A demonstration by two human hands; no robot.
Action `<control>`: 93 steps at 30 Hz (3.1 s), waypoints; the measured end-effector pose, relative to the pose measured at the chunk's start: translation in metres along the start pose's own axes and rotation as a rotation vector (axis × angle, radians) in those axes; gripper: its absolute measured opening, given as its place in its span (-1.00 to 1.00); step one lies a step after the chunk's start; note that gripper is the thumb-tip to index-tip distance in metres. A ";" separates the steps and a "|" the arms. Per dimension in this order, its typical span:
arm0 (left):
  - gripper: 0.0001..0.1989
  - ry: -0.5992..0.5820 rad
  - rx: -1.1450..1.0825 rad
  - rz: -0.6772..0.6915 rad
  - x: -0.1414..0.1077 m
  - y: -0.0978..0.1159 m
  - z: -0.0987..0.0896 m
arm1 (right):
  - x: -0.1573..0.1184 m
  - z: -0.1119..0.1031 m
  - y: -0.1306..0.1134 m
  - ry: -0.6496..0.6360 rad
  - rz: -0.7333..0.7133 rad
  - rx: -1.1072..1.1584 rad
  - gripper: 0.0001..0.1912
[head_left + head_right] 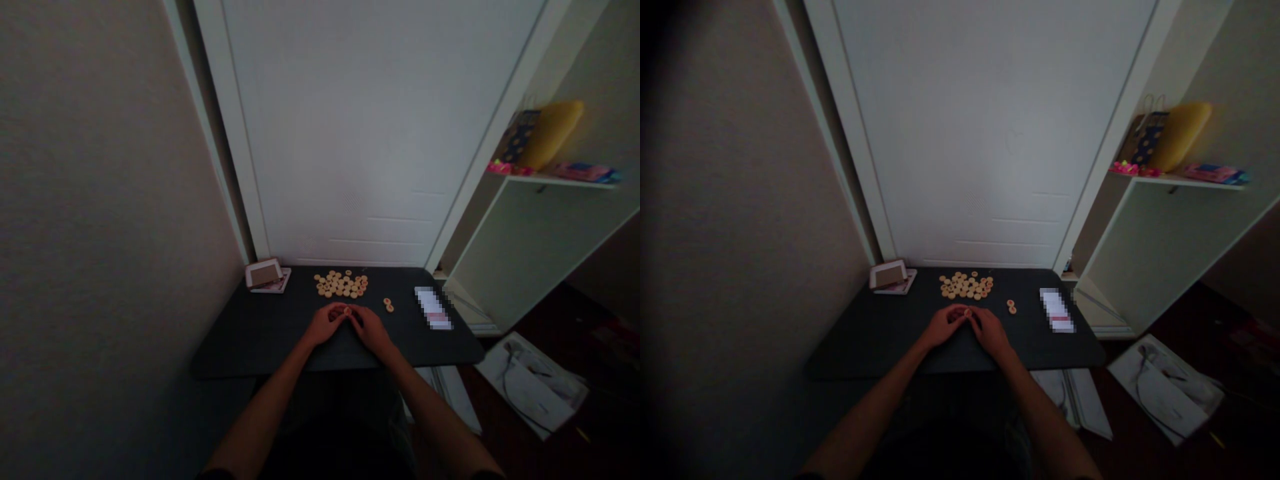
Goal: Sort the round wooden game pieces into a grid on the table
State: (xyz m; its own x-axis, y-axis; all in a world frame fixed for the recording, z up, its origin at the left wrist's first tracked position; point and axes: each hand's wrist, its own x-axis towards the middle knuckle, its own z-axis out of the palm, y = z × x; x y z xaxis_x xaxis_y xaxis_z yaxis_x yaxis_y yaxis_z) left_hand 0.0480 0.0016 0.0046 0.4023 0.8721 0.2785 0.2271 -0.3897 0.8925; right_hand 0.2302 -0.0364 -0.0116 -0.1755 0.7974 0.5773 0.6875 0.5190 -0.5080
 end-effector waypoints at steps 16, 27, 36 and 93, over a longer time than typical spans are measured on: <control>-0.68 0.011 -0.043 -0.001 0.004 -0.016 0.002 | -0.001 -0.008 -0.007 -0.077 -0.074 -0.014 -0.49; -0.61 -0.012 -0.188 -0.023 0.006 -0.021 0.000 | -0.002 -0.008 -0.010 -0.060 -0.050 0.002 -0.46; -0.60 0.014 -0.238 -0.054 0.008 -0.022 0.001 | -0.003 -0.005 -0.007 -0.033 -0.094 0.010 -0.45; -0.58 -0.119 0.035 -0.014 0.001 -0.003 -0.001 | 0.003 -0.013 -0.014 -0.053 0.174 0.198 -0.76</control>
State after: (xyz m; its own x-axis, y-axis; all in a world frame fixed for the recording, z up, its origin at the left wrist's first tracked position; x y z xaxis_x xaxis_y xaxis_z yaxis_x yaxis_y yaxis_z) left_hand 0.0466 0.0044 0.0022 0.5008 0.8370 0.2206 0.2631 -0.3900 0.8824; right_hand 0.2296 -0.0454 0.0057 -0.1070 0.8922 0.4388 0.5601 0.4187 -0.7148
